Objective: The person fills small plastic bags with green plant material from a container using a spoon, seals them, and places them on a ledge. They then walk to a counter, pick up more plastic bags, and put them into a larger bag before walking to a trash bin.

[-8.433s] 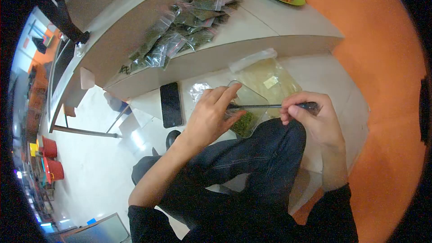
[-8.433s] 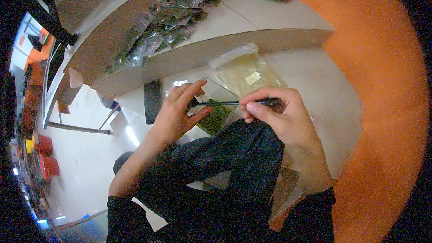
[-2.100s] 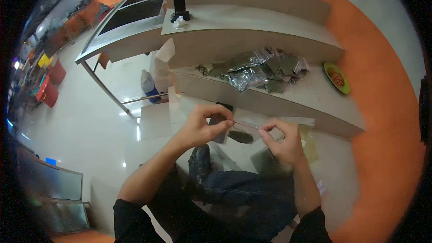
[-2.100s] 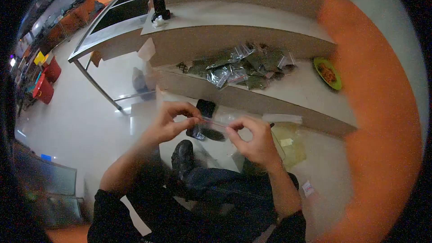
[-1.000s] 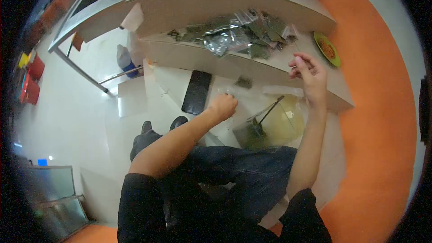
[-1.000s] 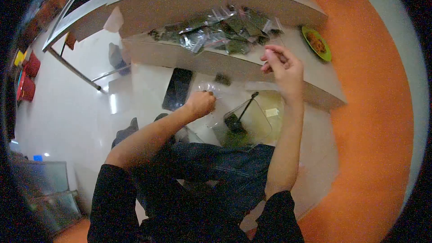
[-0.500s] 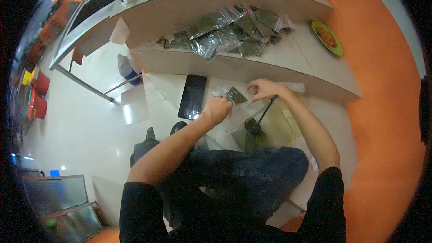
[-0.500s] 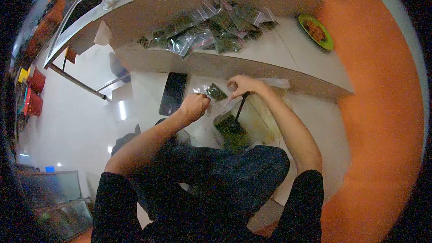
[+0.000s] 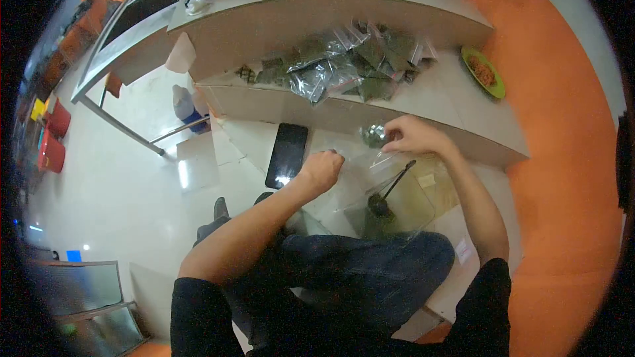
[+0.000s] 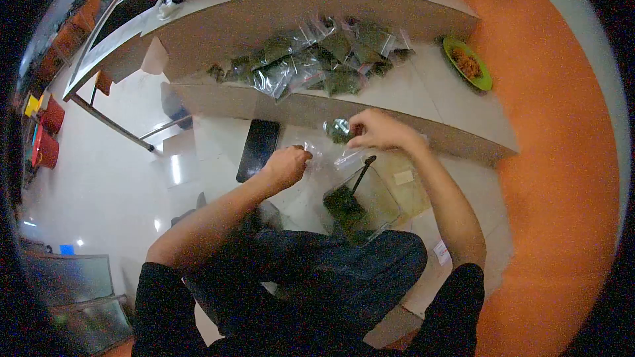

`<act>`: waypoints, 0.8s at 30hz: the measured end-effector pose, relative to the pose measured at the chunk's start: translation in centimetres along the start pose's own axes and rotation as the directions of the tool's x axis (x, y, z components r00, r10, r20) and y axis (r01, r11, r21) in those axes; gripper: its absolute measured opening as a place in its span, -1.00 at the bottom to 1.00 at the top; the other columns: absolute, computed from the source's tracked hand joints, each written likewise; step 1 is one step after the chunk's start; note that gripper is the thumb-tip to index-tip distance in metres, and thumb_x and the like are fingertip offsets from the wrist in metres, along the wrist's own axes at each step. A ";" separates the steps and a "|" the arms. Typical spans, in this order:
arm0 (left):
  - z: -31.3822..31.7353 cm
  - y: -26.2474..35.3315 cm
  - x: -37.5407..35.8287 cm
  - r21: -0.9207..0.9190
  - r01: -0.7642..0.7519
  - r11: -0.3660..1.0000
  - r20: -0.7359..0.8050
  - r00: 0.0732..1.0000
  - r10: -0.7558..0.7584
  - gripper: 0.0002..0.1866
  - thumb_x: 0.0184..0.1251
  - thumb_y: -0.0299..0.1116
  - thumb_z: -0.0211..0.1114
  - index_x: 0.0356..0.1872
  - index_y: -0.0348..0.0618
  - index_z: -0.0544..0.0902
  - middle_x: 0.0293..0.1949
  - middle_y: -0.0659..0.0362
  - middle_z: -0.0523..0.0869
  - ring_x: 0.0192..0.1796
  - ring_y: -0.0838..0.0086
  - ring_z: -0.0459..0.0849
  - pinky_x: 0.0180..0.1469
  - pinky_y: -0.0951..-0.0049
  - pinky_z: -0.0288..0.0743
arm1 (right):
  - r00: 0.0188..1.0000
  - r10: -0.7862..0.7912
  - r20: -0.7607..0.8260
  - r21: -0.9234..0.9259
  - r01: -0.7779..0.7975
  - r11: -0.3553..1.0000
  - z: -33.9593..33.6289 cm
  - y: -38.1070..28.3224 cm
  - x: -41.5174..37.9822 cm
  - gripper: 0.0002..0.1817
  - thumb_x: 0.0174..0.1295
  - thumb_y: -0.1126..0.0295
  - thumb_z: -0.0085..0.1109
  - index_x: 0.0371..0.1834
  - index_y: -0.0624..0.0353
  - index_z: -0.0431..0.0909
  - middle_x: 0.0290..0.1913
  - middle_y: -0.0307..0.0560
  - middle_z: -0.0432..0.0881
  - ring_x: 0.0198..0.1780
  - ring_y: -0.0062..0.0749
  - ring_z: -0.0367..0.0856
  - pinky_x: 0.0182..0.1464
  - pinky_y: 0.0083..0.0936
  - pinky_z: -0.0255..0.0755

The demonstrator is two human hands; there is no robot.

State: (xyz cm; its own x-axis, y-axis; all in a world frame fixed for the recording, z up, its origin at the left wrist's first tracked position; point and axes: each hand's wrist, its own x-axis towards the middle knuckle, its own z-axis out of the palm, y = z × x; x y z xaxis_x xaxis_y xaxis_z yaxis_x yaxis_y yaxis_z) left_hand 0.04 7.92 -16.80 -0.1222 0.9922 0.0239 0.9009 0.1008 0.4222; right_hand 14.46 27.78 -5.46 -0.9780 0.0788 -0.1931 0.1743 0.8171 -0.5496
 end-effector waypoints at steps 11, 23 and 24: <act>-5.1 0.5 -1.8 -0.148 0.049 0.988 -0.125 0.990 -0.068 -0.84 0.13 -0.32 0.21 -0.40 -0.20 0.63 -0.32 -0.02 0.64 -0.27 0.02 0.63 -0.20 0.12 0.52 | 0.625 0.422 -0.657 0.526 -0.022 0.850 -10.1 -6.0 0.5 -0.74 0.23 0.29 0.18 -0.20 0.28 0.59 -0.48 -0.24 0.57 -0.53 -0.68 0.44 -0.46 -0.68 0.36; -11.9 3.0 -7.9 -0.606 -0.158 0.780 -0.518 0.823 -0.235 -0.90 0.14 -0.51 0.28 -0.35 -0.30 0.56 -0.46 0.06 0.59 -0.40 0.41 0.62 -0.36 0.47 0.48 | 0.694 0.264 -0.670 0.301 -0.071 0.951 8.3 -18.3 0.4 -0.79 0.25 0.36 0.15 -0.24 0.32 0.56 -0.43 -0.15 0.62 -0.52 -0.64 0.52 -0.44 -0.64 0.41; -12.2 3.6 -8.7 -0.578 -0.224 0.785 -0.590 0.779 -0.212 -0.89 0.16 -0.52 0.29 -0.33 -0.30 0.55 -0.45 0.09 0.60 -0.40 0.48 0.61 -0.37 0.52 0.47 | 0.696 0.293 -0.656 0.381 -0.031 0.924 8.5 -18.5 0.7 -0.79 0.23 0.35 0.16 -0.27 0.33 0.55 -0.46 -0.09 0.62 -0.51 -0.57 0.55 -0.42 -0.58 0.42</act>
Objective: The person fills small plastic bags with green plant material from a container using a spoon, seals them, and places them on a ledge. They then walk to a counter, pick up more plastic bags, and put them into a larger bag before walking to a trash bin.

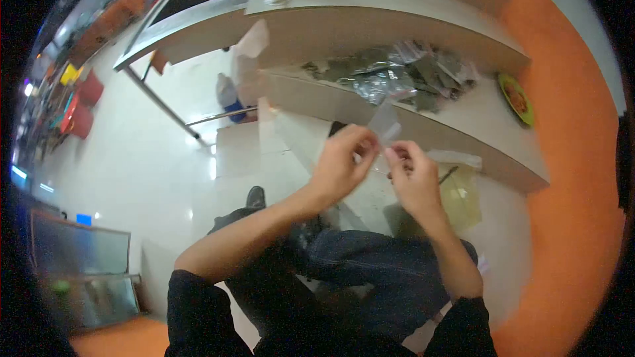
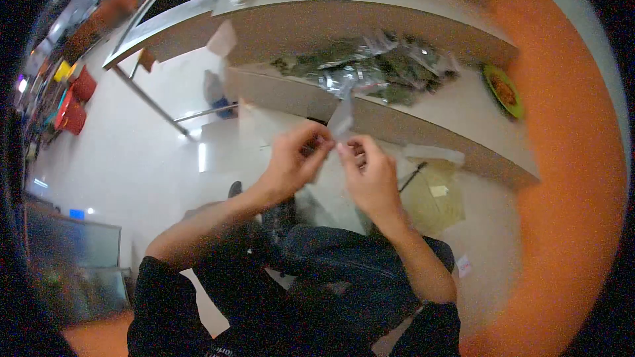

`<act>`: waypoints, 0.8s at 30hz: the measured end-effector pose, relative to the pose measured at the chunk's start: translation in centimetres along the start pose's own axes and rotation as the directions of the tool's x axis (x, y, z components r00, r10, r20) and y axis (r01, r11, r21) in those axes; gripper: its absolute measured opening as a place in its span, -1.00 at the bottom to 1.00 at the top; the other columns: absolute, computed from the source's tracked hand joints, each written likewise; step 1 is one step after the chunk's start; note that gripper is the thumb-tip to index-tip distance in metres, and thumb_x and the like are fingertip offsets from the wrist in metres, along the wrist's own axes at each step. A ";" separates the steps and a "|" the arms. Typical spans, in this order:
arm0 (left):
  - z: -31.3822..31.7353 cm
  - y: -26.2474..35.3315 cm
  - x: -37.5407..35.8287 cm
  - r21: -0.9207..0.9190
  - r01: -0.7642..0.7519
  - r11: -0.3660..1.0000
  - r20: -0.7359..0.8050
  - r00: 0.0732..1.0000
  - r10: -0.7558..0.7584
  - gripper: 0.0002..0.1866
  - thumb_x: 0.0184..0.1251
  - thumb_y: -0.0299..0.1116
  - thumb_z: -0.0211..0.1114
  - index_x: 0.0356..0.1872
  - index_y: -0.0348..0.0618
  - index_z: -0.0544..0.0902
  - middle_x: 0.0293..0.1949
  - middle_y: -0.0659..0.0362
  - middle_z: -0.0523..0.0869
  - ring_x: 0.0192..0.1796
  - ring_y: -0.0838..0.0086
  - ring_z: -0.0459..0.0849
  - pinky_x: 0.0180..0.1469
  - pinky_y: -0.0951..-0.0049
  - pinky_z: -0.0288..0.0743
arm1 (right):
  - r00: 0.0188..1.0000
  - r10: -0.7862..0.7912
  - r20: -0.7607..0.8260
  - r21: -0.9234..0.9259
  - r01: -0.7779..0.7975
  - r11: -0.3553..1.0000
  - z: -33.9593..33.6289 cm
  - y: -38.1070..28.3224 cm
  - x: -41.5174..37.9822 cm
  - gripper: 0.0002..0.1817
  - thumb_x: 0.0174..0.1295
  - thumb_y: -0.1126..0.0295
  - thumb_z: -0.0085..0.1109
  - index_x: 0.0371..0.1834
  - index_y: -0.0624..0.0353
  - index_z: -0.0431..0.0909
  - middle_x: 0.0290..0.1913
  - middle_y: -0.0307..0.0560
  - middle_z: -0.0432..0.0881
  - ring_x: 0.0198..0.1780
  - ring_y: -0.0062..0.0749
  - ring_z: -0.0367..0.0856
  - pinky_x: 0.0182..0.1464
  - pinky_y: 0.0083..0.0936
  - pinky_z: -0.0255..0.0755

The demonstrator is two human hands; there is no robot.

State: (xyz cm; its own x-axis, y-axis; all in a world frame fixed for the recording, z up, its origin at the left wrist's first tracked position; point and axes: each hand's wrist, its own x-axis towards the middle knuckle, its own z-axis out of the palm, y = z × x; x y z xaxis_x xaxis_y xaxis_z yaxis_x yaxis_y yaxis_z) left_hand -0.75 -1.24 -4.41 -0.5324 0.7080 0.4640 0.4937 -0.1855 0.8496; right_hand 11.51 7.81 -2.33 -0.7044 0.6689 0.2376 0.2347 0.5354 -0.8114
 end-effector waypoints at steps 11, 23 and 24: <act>0.4 2.0 -1.4 -0.093 -0.116 0.989 0.131 0.983 0.128 -0.89 0.11 -0.55 0.29 -0.32 -0.24 0.57 -0.39 0.09 0.58 -0.35 0.31 0.62 -0.39 0.41 0.53 | 1.000 -0.003 0.011 0.116 0.002 0.993 -1.4 -1.0 -1.0 -0.84 0.22 0.44 0.11 -0.42 0.34 0.48 -0.53 -0.11 0.58 -0.53 -0.53 0.57 -0.44 -0.56 0.41; -0.1 1.7 -0.6 -0.218 0.093 0.971 0.200 0.979 -0.049 -0.86 0.20 -0.40 0.31 -0.33 -0.26 0.61 -0.45 0.10 0.67 -0.39 0.45 0.64 -0.35 0.44 0.50 | 0.998 -0.038 0.054 0.082 0.034 0.996 -2.3 -1.5 -1.2 -0.80 0.30 0.45 -0.02 -0.35 0.36 0.53 -0.55 -0.08 0.56 -0.55 -0.48 0.57 -0.48 -0.53 0.40; -0.1 1.6 -0.6 -0.232 0.106 0.967 0.194 0.979 -0.061 -0.86 0.20 -0.39 0.31 -0.33 -0.26 0.60 -0.44 0.10 0.67 -0.39 0.45 0.64 -0.35 0.44 0.50 | 0.998 -0.042 0.057 0.071 0.038 0.997 -2.3 -1.4 -1.2 -0.81 0.30 0.45 -0.02 -0.36 0.36 0.53 -0.55 -0.08 0.56 -0.55 -0.47 0.57 -0.47 -0.53 0.40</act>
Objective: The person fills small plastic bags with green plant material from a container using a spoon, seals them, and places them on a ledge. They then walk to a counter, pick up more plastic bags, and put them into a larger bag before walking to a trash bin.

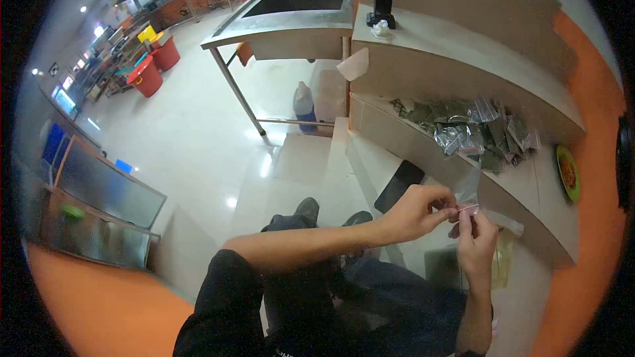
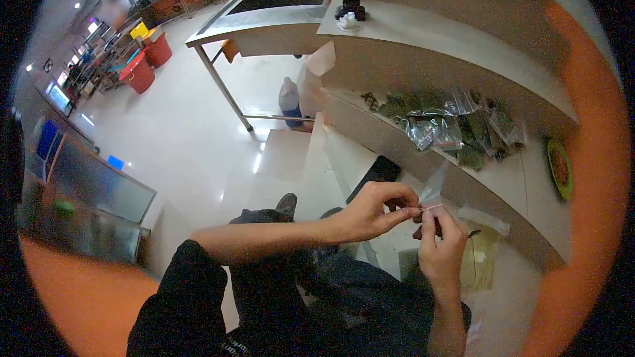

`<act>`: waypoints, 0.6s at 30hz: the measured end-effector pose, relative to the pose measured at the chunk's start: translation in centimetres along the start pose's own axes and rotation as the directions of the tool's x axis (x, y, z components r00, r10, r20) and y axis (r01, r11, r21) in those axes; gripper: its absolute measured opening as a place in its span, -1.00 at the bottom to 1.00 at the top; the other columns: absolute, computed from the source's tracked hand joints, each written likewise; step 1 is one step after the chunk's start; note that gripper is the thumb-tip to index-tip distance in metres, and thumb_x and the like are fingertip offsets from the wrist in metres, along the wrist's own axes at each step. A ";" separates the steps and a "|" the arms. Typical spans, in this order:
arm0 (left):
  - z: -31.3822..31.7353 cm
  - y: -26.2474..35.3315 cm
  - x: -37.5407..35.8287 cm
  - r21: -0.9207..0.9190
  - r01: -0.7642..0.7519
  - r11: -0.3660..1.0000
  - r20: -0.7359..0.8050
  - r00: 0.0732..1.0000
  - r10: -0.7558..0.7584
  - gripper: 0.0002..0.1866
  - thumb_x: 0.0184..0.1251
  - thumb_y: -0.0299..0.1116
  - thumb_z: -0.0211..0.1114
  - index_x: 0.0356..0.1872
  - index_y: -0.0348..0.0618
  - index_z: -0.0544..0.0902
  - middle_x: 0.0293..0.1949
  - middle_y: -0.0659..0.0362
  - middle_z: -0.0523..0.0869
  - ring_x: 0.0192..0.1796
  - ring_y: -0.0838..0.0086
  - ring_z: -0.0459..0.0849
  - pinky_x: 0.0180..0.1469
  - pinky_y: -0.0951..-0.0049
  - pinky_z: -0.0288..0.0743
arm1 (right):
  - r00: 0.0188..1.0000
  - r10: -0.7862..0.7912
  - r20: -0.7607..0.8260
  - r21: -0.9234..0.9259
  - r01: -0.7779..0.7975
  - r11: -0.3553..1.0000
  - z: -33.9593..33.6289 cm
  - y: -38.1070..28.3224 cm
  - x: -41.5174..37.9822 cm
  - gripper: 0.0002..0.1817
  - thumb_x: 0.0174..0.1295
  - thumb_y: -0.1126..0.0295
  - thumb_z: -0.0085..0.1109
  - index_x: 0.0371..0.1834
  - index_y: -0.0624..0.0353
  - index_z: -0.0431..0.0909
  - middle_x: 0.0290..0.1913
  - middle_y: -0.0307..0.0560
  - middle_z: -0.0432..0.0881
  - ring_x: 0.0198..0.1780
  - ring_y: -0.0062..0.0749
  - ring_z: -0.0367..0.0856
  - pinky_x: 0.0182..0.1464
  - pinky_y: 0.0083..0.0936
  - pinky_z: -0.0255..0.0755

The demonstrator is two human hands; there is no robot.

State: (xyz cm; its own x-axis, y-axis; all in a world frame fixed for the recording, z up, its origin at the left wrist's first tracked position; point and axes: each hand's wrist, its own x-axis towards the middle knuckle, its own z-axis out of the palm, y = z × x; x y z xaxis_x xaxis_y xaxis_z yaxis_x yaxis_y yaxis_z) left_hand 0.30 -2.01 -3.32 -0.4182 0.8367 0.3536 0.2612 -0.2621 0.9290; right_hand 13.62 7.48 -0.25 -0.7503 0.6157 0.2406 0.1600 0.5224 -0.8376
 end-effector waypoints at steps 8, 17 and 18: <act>0.1 -0.4 -0.4 0.200 -0.229 0.953 0.013 0.973 0.231 -0.89 0.11 -0.50 0.26 -0.34 -0.28 0.58 -0.38 -0.03 0.66 -0.32 0.12 0.67 -0.31 0.31 0.53 | 0.992 0.000 0.129 -0.194 0.025 0.981 -0.2 0.3 -0.3 -0.87 0.20 0.50 0.02 -0.42 0.37 0.48 -0.56 0.01 0.53 -0.51 -0.31 0.55 -0.41 -0.44 0.39; 0.8 -0.3 -0.2 0.563 -0.162 0.811 -0.049 0.972 0.229 -0.85 0.05 -0.46 0.23 -0.38 -0.23 0.45 -0.47 0.02 0.53 -0.44 0.04 0.58 -0.44 0.14 0.46 | 1.000 0.002 0.023 -0.386 0.007 0.922 0.5 0.7 0.0 -0.86 0.03 0.51 0.07 -0.59 0.37 0.42 -0.58 0.11 0.50 -0.57 -0.15 0.44 -0.44 -0.29 0.27; 0.4 0.0 0.1 0.536 -0.188 0.823 -0.065 0.963 0.262 -0.83 0.04 -0.45 0.24 -0.38 -0.22 0.43 -0.46 0.02 0.52 -0.44 0.05 0.57 -0.46 0.15 0.45 | 0.999 0.029 0.019 -0.400 -0.019 0.916 0.3 0.4 -0.1 -0.85 0.00 0.51 0.07 -0.61 0.37 0.41 -0.58 0.12 0.50 -0.57 -0.15 0.43 -0.44 -0.29 0.27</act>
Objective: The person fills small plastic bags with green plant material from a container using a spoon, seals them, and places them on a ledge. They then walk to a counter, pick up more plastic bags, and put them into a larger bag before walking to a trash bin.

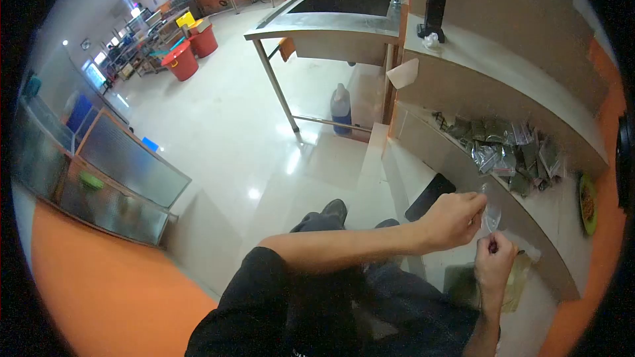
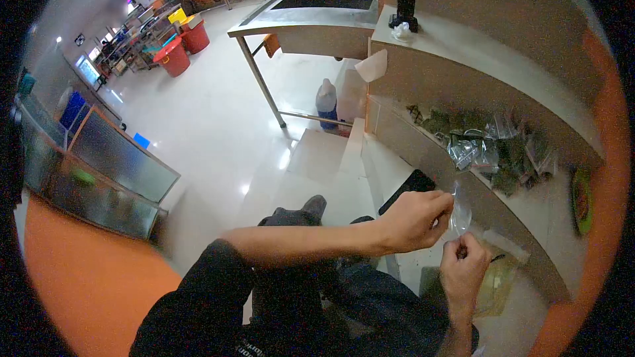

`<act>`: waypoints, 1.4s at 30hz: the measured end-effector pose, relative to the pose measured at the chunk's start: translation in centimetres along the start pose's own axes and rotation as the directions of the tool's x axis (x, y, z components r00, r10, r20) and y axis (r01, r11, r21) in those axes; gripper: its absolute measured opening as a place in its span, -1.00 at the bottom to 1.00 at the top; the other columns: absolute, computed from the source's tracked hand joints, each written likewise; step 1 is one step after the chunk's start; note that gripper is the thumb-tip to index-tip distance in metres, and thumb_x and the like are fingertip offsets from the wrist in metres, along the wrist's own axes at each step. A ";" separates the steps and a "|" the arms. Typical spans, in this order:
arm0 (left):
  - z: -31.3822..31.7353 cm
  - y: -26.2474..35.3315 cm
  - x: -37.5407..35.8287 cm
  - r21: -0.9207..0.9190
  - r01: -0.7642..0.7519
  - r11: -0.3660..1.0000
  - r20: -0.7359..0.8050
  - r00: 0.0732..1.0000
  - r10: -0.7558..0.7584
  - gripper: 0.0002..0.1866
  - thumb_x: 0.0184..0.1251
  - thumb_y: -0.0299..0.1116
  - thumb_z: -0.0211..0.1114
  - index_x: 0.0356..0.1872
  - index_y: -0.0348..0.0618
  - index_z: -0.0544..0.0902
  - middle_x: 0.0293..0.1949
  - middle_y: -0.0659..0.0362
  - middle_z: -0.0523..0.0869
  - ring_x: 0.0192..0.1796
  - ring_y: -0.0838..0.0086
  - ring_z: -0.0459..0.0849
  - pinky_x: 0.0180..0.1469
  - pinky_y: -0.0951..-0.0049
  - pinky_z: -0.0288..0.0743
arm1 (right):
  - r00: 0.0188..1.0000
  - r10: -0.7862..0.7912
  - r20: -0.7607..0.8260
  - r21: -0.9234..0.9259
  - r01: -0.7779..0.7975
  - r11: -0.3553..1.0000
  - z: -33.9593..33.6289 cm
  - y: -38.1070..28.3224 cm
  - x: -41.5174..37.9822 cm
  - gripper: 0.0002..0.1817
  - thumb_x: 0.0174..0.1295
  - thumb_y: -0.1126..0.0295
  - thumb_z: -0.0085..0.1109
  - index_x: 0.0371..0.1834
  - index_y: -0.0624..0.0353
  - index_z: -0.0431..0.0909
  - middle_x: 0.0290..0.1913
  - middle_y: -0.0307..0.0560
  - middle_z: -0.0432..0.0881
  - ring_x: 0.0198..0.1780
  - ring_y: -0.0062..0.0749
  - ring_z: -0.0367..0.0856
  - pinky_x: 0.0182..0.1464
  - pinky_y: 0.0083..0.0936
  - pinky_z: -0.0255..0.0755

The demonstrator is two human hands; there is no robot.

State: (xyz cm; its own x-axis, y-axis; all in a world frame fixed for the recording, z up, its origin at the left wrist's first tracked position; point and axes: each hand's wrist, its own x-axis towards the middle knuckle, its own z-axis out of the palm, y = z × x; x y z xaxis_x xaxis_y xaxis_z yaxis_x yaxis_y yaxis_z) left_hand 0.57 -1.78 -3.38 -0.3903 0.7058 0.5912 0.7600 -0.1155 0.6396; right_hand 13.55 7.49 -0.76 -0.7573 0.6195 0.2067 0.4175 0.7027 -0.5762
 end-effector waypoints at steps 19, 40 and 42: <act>-0.3 -0.6 0.4 -0.176 -0.146 0.974 0.207 0.961 0.181 -0.80 0.06 -0.50 0.21 -0.25 -0.20 0.47 -0.28 -0.03 0.63 -0.34 -0.01 0.61 -0.37 0.11 0.49 | 0.995 0.031 0.097 0.028 -0.034 0.999 -0.7 0.4 0.2 -0.85 0.08 0.48 0.07 -0.39 0.40 0.46 -0.43 0.17 0.55 -0.45 -0.13 0.50 -0.30 -0.27 0.35; -1.5 -2.2 1.7 -0.461 0.143 0.876 0.440 0.894 0.085 -0.57 0.08 -0.45 0.16 0.03 -0.39 0.46 -0.12 -0.11 0.60 -0.11 0.08 0.61 -0.12 0.27 0.53 | 0.933 -0.006 0.359 0.273 -0.099 0.957 -1.3 -0.3 -0.4 -0.34 0.10 0.44 0.25 0.27 0.36 0.20 -0.11 0.15 0.65 -0.14 -0.22 0.68 -0.16 -0.41 0.48; -2.0 -1.0 1.3 -0.352 0.054 0.934 0.452 0.884 0.119 -0.49 0.06 -0.42 0.19 0.11 -0.33 0.42 -0.04 -0.08 0.57 -0.08 0.09 0.57 -0.06 0.22 0.47 | 0.906 0.045 0.420 0.343 -0.205 0.917 -1.7 -0.8 -0.4 -0.25 0.07 0.49 0.26 0.34 0.36 0.11 -0.08 0.14 0.65 -0.09 -0.26 0.67 -0.13 -0.45 0.50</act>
State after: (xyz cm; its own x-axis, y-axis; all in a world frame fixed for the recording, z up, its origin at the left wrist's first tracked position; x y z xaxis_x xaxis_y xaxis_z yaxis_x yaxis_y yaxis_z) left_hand -1.76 -2.17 -2.30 -0.0192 0.9262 0.3766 0.5063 -0.3158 0.8024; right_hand 14.35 7.28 0.97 -0.8784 0.4462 -0.1711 0.3658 0.3973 -0.8416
